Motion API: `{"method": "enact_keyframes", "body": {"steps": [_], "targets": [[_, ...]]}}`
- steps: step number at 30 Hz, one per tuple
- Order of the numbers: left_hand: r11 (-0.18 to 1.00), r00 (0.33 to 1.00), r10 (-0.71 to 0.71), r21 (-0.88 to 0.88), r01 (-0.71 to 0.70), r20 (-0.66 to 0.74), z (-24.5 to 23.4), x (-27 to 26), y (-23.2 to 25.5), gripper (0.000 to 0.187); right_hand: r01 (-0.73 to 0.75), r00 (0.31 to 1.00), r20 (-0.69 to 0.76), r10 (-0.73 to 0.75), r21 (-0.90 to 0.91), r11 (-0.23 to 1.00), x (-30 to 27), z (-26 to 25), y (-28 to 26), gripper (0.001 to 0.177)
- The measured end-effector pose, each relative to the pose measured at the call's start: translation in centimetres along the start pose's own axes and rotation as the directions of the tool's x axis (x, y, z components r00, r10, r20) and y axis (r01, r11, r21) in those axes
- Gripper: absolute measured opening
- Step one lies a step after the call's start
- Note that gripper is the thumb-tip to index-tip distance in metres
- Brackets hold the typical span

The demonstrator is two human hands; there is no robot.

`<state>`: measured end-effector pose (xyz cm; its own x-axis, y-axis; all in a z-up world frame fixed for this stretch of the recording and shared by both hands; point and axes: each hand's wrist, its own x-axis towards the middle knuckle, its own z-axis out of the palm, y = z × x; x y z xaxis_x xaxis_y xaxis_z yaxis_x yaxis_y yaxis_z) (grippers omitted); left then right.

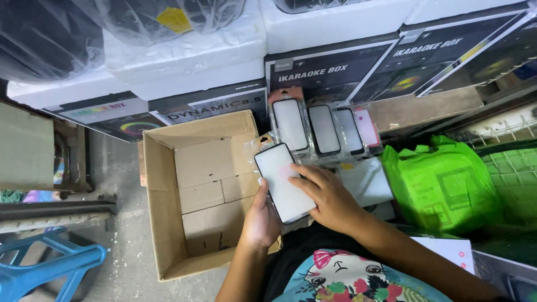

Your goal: Sorting and organizing mobile phone screen protectors into a cardboard box.

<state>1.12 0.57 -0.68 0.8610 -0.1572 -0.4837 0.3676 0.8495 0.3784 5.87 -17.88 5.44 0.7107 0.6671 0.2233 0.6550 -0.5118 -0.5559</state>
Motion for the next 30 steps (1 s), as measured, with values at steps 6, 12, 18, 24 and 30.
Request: {"method": "enact_keyframes", "body": {"steps": [6,12,18,24,30], "targets": [[0.999,0.999,0.03,0.015,-0.03,-0.018,-0.4,-0.2,0.1,0.065,0.017,0.999,-0.046,-0.017,-0.008,1.0,0.4,0.1,-0.9,0.073],[0.999,0.998,0.046,-0.009,-0.046,-0.038,-0.4,-0.5,0.5,0.061,-0.005,0.999,-0.034,0.005,-0.009,1.0,0.7,0.0,-1.1,0.076],[0.994,0.994,0.104,0.019,-0.103,-0.042,-0.8,-0.7,0.6,0.059,-0.017,0.998,-0.053,0.018,0.015,1.0,0.7,0.8,-0.9,0.075],[0.994,0.993,0.108,-0.002,-0.108,-0.043,-1.7,-0.7,0.8,0.057,-0.108,0.992,-0.022,0.121,0.315,0.943,0.6,1.2,-1.1,0.058],[0.996,0.989,0.084,0.001,-0.085,-0.124,-2.1,-0.8,1.1,0.057,-0.293,0.938,0.031,0.346,0.604,0.741,0.9,3.2,0.1,0.027]]}}
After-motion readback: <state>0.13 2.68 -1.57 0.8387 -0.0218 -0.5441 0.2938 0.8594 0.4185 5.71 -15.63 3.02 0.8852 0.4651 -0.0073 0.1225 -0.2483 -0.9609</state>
